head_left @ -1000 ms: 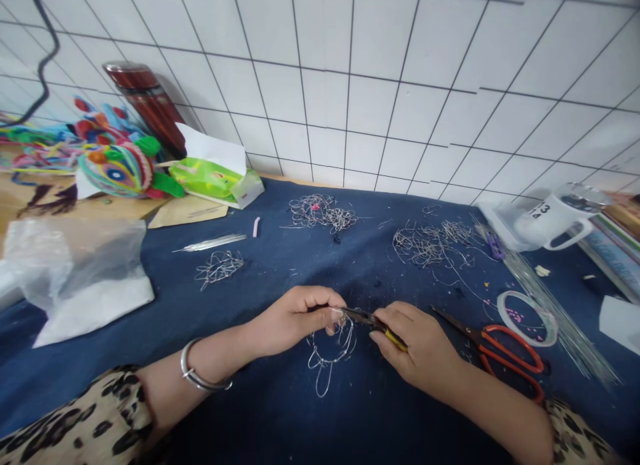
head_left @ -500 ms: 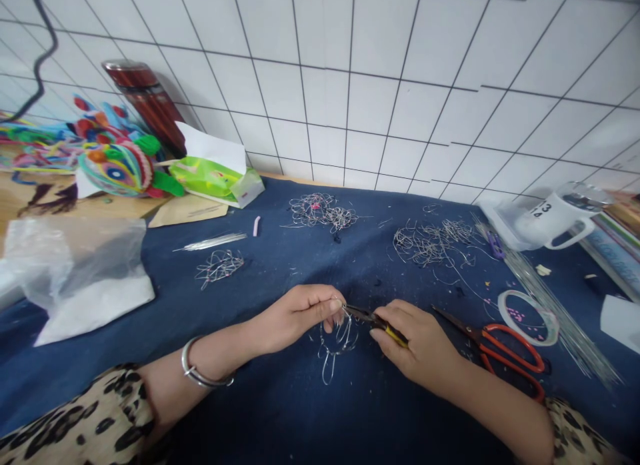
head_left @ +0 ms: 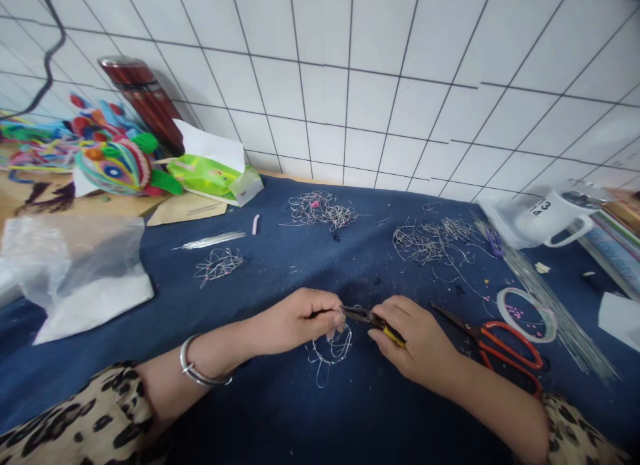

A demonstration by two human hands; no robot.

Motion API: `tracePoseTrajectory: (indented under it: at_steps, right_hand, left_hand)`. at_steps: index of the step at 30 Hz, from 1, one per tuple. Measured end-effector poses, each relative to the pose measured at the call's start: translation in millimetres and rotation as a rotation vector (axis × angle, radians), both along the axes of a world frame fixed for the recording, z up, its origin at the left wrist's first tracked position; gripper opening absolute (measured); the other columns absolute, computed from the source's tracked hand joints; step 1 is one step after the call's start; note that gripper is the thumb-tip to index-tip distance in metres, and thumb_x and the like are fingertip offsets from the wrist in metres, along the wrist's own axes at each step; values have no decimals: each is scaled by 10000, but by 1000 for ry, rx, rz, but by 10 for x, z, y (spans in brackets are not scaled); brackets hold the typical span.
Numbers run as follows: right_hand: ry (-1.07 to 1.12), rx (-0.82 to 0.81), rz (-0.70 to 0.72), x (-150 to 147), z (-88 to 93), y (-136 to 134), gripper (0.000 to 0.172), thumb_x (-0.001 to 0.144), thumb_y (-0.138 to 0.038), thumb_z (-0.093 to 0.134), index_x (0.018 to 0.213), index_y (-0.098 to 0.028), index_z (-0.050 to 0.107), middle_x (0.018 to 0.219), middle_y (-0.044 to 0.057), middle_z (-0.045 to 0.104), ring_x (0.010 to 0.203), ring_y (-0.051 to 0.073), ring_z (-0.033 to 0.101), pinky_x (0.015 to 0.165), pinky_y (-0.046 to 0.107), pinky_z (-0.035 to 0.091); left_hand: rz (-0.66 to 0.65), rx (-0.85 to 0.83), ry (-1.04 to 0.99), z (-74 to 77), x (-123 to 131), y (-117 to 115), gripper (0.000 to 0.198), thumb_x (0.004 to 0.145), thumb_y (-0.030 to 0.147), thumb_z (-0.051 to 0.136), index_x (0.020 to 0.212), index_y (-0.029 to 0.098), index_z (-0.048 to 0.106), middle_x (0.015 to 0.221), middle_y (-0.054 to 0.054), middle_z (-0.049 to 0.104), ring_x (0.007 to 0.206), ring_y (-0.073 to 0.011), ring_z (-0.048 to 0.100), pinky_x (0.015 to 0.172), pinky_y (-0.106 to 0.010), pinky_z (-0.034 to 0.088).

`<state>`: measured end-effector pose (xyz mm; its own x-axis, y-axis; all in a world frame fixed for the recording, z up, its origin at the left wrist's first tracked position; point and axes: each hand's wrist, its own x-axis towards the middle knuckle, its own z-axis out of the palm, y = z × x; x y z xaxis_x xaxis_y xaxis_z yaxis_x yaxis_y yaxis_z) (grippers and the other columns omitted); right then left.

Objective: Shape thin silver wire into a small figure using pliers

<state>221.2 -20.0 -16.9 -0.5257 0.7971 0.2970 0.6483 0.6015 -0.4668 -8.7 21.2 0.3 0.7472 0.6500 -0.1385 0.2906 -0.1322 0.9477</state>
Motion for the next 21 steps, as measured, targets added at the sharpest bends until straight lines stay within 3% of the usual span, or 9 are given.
tracePoseTrajectory:
  at_steps: [5, 12, 21]
  right_hand:
    - [-38, -18, -23, -1, -8, -10, 191, 860, -275, 457, 979, -166, 559, 806, 54, 579, 738, 149, 538, 691, 291, 456]
    - [-8, -106, -77, -3, 23, -14, 185, 869, -283, 440, 938, -162, 562, 774, 45, 559, 697, 137, 520, 656, 266, 432]
    - [14, -176, -97, -33, 47, -27, 175, 872, -303, 436, 890, -184, 563, 739, 21, 545, 667, 123, 509, 619, 246, 419]
  left_hand:
    - [53, -84, -55, -37, 12, 0, 217, 859, 282, 488, 745, 118, 573, 620, 26, 492, 539, -66, 412, 507, -174, 349]
    - [148, -218, -230, -86, 29, -9, 153, 778, 260, 618, 828, 115, 608, 777, -21, 576, 683, -106, 508, 652, -235, 425]
    - [248, -202, -221, -110, 34, -23, 182, 778, 300, 618, 793, 118, 612, 695, -6, 545, 625, -100, 476, 602, -235, 412]
